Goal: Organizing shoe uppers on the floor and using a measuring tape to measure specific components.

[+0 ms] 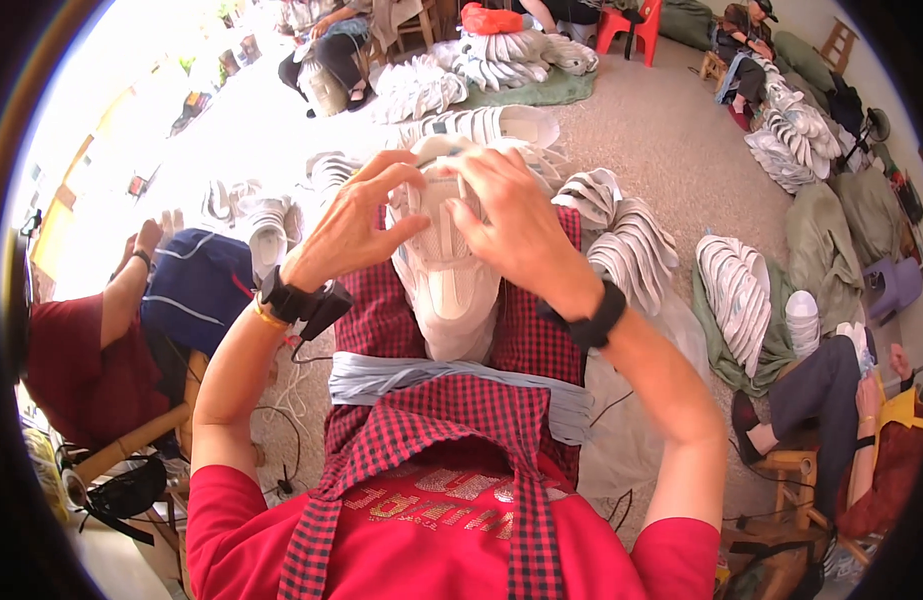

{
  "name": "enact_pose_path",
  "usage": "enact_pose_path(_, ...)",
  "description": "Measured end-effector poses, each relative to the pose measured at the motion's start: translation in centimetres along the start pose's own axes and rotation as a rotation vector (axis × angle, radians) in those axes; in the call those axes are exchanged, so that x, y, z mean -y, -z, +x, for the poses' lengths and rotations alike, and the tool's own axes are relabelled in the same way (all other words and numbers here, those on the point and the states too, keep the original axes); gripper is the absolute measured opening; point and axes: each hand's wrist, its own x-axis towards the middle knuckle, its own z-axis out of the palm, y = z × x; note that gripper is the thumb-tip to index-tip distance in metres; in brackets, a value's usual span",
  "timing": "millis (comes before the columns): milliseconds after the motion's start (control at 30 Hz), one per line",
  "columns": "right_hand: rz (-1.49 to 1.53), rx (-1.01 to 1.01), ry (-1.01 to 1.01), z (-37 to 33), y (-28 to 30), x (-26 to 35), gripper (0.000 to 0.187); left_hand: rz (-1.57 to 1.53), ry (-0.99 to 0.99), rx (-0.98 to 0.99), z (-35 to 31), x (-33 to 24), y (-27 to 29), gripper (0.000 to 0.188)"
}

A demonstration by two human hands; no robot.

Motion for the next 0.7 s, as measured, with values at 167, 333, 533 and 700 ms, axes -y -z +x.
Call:
enact_pose_path(167,-0.215,0.189,0.1,4.0,-2.8,-2.2,0.034,0.123,-0.137,0.141,0.7,1.1,0.5,0.027)
enact_pose_path(333,0.263,0.254,-0.128,2.8,-1.0,-3.9,0.034,0.058,-0.118,0.102,-0.2,1.3,0.3,0.016)
enact_pose_path(533,0.624,0.303,-0.24,2.7,-1.3,-3.9,0.035,0.093,-0.137,0.094,-0.1,1.5,-0.3,0.015)
enact_pose_path(700,0.134,0.077,-0.102,2.5,-3.8,-3.6,0.042,-0.019,-0.055,-0.08,-0.5,2.1,-0.9,0.027)
